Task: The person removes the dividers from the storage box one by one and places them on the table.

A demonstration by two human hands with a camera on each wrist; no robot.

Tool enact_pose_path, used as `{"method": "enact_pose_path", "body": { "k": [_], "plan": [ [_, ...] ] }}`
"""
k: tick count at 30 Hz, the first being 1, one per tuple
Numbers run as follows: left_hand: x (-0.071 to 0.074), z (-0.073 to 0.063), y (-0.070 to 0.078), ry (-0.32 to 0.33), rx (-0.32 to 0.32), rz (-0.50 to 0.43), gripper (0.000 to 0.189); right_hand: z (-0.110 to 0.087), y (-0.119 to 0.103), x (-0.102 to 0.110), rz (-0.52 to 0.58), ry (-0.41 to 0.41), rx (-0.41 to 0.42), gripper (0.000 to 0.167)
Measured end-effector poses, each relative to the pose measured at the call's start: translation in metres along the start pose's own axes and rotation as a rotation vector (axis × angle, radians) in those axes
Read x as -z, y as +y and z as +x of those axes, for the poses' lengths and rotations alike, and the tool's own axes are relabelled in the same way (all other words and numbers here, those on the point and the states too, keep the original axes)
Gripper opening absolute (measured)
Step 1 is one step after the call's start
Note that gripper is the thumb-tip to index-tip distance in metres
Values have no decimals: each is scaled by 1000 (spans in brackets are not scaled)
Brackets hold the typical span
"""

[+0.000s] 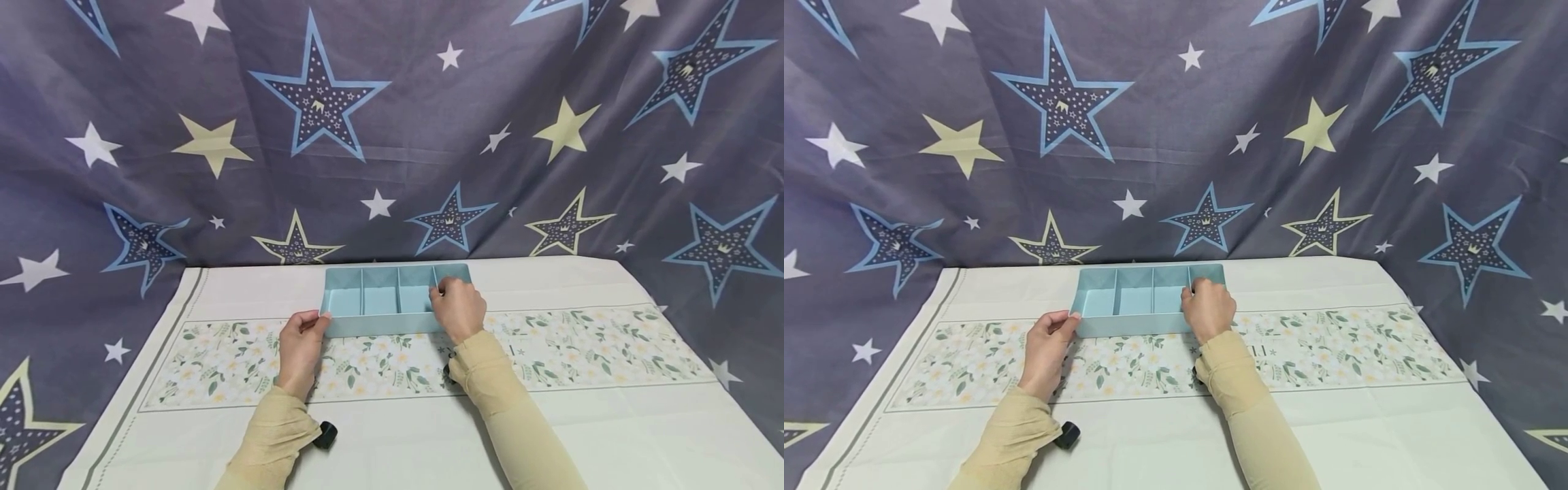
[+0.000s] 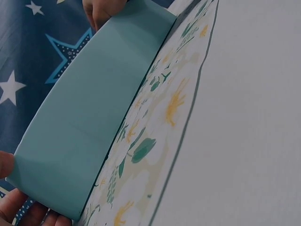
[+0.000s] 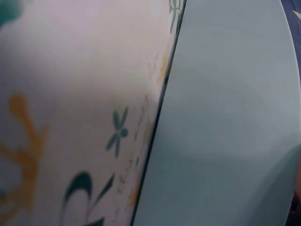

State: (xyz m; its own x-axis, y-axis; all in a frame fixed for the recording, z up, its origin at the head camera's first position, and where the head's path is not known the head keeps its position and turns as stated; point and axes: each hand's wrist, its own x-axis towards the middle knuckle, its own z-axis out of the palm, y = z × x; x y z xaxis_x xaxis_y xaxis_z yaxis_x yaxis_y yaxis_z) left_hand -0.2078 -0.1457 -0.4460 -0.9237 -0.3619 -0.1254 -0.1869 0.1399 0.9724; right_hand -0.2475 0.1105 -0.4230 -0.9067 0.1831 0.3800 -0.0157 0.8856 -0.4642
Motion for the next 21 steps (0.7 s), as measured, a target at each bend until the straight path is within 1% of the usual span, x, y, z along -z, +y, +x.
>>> {"method": "enact_pose_path", "body": {
  "k": [15, 21],
  "plan": [
    [0, 0, -1, -2, -13, -7, 33, -1, 1, 0, -3, 12, -5, 19],
    [1, -1, 0, 0, -12, -6, 34, -1, 1, -1, -7, 27, 18, 20]
  ]
}}
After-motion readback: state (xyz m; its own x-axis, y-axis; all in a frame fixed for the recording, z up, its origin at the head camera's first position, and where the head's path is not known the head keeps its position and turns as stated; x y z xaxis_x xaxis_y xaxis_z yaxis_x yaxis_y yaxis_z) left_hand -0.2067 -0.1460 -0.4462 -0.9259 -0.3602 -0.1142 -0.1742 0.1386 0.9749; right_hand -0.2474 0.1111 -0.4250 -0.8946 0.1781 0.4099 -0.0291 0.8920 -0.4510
